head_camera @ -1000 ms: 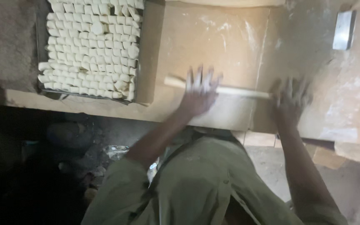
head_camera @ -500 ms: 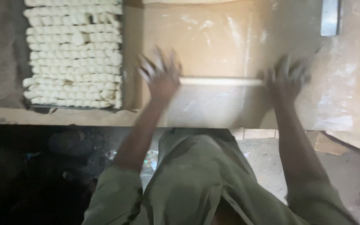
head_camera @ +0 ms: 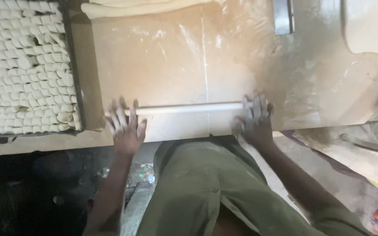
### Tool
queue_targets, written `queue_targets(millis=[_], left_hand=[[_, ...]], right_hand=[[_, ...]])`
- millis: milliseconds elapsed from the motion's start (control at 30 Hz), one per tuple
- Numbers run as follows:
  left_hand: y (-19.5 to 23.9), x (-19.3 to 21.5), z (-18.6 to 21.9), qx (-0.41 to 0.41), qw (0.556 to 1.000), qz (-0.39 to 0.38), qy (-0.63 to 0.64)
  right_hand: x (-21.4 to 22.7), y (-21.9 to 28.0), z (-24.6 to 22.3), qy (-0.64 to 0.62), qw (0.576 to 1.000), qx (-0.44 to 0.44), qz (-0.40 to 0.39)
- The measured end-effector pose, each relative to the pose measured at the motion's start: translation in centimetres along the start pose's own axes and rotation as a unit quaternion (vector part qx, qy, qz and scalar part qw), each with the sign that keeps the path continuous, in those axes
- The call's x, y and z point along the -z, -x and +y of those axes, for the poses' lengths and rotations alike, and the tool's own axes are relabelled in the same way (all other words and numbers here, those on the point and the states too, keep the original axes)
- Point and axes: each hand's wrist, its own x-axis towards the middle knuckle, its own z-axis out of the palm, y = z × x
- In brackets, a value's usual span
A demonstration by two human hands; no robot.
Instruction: The person rolls dough ropes on a floured table and uses a bench scraper to cut them into small pieces. The cut pieces are placed into a metal tray. Another person is visible in the background handling dough.
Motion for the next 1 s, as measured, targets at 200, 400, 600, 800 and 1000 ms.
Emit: queue_targets(millis=[200, 400, 600, 800, 1000], left_hand=[[4.6, -1.4, 6.6, 0.031, 0.999, 0.027, -0.018], [0.2, 0.3, 12.1, -0.012, 0.997, -0.059, 0.051], [-3.7, 0.8, 7.1, -0.159, 0.987, 0.023, 0.014], [-3.5, 0.9, -4.7, -0.144, 0.987, 0.056, 0.034], [-3.7, 2.1, -13.1, -0.104, 0.989, -0.009, 0.105]], right_hand=[[1.1, -3.6, 4.4, -0.022, 0.998, -0.048, 0.025], [-4.5, -21.9, 18.4, -0.008, 0.967, -0.246, 0.067], [-7.8, -27.7, 18.3, -0.109, 0.937, -0.331, 0.024], [-4.4, -19.1, 4.8, -0.521, 0.800, -0.289, 0.076], [-2.4, -9.8, -19.1, -0.399, 0.869, -0.207, -0.207]])
